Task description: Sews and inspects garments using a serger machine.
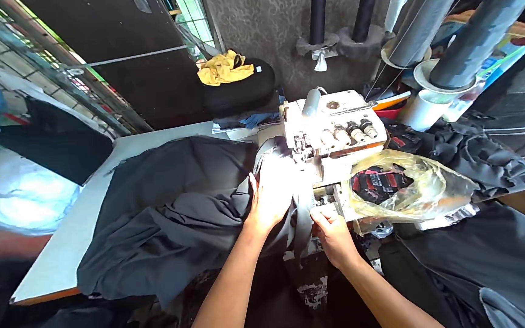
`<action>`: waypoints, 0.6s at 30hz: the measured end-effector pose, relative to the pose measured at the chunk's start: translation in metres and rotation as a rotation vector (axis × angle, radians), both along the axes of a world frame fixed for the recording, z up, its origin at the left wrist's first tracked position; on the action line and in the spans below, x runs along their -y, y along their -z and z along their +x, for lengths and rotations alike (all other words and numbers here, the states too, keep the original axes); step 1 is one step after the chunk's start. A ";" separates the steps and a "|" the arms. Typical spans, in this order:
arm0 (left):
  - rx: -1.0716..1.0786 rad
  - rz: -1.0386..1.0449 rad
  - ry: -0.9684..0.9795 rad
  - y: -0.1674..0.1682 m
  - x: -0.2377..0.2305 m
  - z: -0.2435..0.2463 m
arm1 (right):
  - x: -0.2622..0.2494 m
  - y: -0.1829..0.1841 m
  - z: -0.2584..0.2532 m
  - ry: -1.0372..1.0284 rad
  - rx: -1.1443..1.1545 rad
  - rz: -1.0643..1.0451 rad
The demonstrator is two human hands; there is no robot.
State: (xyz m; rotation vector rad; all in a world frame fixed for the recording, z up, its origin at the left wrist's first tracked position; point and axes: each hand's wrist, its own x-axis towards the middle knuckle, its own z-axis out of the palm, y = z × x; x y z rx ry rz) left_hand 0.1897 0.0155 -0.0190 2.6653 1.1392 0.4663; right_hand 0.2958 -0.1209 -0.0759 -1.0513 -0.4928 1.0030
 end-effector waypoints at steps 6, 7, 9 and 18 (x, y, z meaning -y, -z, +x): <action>-0.037 -0.048 -0.003 -0.010 -0.008 0.005 | -0.003 -0.003 0.000 0.005 0.001 0.008; -0.032 -0.039 0.003 -0.011 -0.010 0.006 | -0.004 -0.003 0.000 0.006 -0.002 0.010; -0.012 0.005 0.055 -0.012 -0.014 0.008 | -0.006 -0.005 0.001 0.010 0.000 0.023; -0.059 0.063 0.199 -0.014 -0.046 0.017 | -0.024 -0.020 0.004 0.033 -0.002 0.061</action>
